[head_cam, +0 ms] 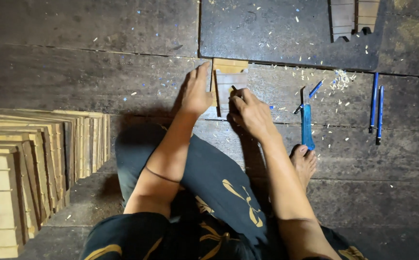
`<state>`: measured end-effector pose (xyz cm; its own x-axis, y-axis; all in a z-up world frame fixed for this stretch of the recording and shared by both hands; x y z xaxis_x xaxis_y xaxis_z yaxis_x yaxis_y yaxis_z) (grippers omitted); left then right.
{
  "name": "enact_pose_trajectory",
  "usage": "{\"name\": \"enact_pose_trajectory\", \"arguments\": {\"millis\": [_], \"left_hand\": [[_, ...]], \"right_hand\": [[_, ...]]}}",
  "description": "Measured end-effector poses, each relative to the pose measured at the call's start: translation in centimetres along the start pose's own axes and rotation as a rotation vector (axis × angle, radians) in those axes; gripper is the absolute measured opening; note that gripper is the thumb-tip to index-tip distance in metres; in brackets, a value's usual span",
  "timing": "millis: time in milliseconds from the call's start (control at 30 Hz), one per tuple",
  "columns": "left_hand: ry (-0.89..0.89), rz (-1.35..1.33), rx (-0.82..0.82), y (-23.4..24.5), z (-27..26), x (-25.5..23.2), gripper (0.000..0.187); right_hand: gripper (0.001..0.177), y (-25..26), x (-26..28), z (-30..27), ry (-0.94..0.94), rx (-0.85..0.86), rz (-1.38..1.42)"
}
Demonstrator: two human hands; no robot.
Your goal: Marking wooden boards using a template and a pencil to prepare them for cutting or assembly.
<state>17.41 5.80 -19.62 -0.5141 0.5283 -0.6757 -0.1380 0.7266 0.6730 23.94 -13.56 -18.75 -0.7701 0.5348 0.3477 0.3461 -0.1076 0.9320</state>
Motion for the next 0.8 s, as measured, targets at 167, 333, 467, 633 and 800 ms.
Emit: {"name": "enact_pose_trajectory", "arguments": {"millis": [167,333,467,633,800], "left_hand": [[0.059,0.014,0.08,-0.2,0.4,2.0,0.089],[0.05,0.126,0.12,1.1,-1.3,-1.0,0.116],[-0.003,0.176,0.153,1.6,-1.7,-2.3,0.116],[-0.052,0.197,0.132,0.6,-0.9,-1.9,0.118],[-0.164,0.295,0.115,0.7,-0.7,-2.4,0.115]], "right_hand": [[0.048,0.2,1.5,0.7,-0.067,-0.106,0.048],[0.051,-1.0,1.5,-1.1,-0.256,-0.163,0.148],[0.05,-2.6,1.1,-1.7,-0.286,-0.275,0.22],[0.048,-3.9,0.6,-1.5,-0.261,-0.355,0.247],[0.05,-3.6,1.1,-1.4,-0.285,-0.418,0.284]]}}
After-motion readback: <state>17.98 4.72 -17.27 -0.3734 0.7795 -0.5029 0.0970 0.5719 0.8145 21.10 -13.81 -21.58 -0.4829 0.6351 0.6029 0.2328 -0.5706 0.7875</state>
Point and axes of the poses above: each hand's wrist, its own z-axis towards the middle knuckle, its own y-axis out of the back of the hand, x = y × z, the point moved 3 cm from there along z, towards the middle knuckle, and after that the axes turned 2 degrees about -y, right-handed, at the moved point
